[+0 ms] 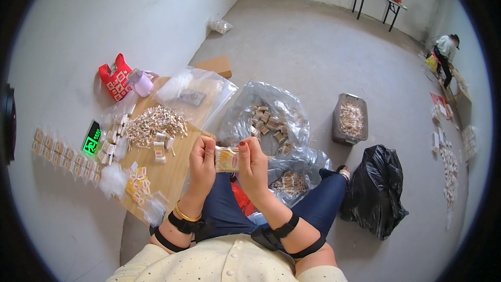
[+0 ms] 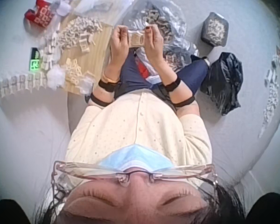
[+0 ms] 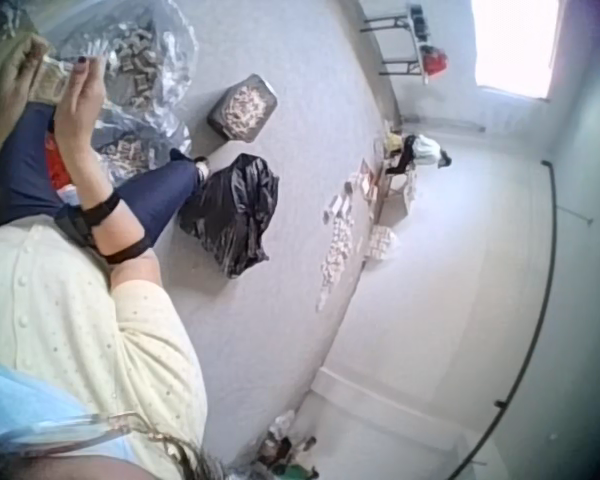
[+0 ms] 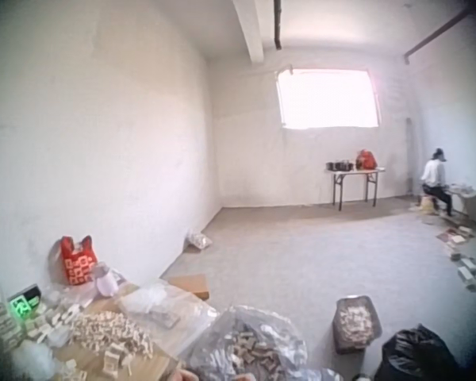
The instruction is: The person sits on the floor and repeatedly picks up small bundles of wooden sticks, places them into clear plastic bags, and seals them. The person then stacks the finished packages on a wooden board. Other people are visible in the background performing similar tasks.
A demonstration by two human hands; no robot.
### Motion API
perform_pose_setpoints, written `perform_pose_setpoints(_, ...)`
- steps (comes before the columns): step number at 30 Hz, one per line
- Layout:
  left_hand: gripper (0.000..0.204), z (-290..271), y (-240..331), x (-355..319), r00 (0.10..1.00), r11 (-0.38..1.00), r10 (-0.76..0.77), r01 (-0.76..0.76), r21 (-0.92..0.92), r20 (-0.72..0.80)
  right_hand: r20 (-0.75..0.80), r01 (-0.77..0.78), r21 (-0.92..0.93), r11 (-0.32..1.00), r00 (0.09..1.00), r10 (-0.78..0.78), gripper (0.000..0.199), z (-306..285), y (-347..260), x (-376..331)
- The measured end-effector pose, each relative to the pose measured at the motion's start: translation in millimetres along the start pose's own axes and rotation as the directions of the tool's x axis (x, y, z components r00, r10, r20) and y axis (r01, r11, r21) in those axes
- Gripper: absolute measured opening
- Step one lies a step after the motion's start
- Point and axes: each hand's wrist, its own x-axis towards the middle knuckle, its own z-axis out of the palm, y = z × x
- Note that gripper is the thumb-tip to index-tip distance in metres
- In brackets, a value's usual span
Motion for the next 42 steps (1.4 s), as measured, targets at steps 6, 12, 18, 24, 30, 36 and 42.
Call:
perform_pose_setpoints(6, 0.030, -0.3, 11.9, -5.0, 0.989, 0.973, 0.141, -0.148, 0.179, 0.049, 0.021, -0.134, 0.155, 0.979, 0.991, 0.133, 0.041, -4.3, 8.0, 0.7)
perform_pose_setpoints(12, 0.034, -1.0, 0.5, -4.8, 0.999, 1.000, -0.002, 0.002, -0.003, 0.054, 0.065, -0.150, 0.182, 0.972, 0.988, 0.140, 0.042, -5.6, 3.2, 10.8)
perform_pose_setpoints(18, 0.033, 0.2, 11.6, -0.5, 0.999, 0.994, -0.041, 0.042, -0.103, 0.011, 0.033, -0.145, 0.184, 0.972, 0.989, 0.142, 0.035, -5.5, 18.7, 12.2)
perform_pose_setpoints(24, 0.030, 1.5, 9.6, 7.2, 1.000, 0.999, -0.005, 0.004, -0.047, -0.019, -0.013, -0.020, 0.104, 0.994, 1.000, 0.021, 0.029, -3.6, 15.8, 13.5)
perform_pose_setpoints(30, 0.031, 13.0, 2.8, 13.9, 0.980, 0.977, 0.157, -0.137, 0.161, -0.122, -0.049, -0.046, 0.164, 0.985, 0.997, 0.055, 0.032, 4.8, 8.1, 12.4)
perform_pose_setpoints(36, 0.032, 11.8, -6.3, 12.6, 0.990, 0.985, 0.121, -0.111, 0.129, -0.071, -0.083, -0.095, 0.283, 0.954, 0.989, 0.123, 0.032, -7.8, 10.8, 25.2)
perform_pose_setpoints(42, 0.033, -2.9, 3.1, 8.2, 0.999, 0.994, -0.034, 0.031, -0.108, -0.027, -0.094, -0.120, 0.261, 0.958, 0.984, 0.149, 0.031, -23.0, 20.0, 28.0)
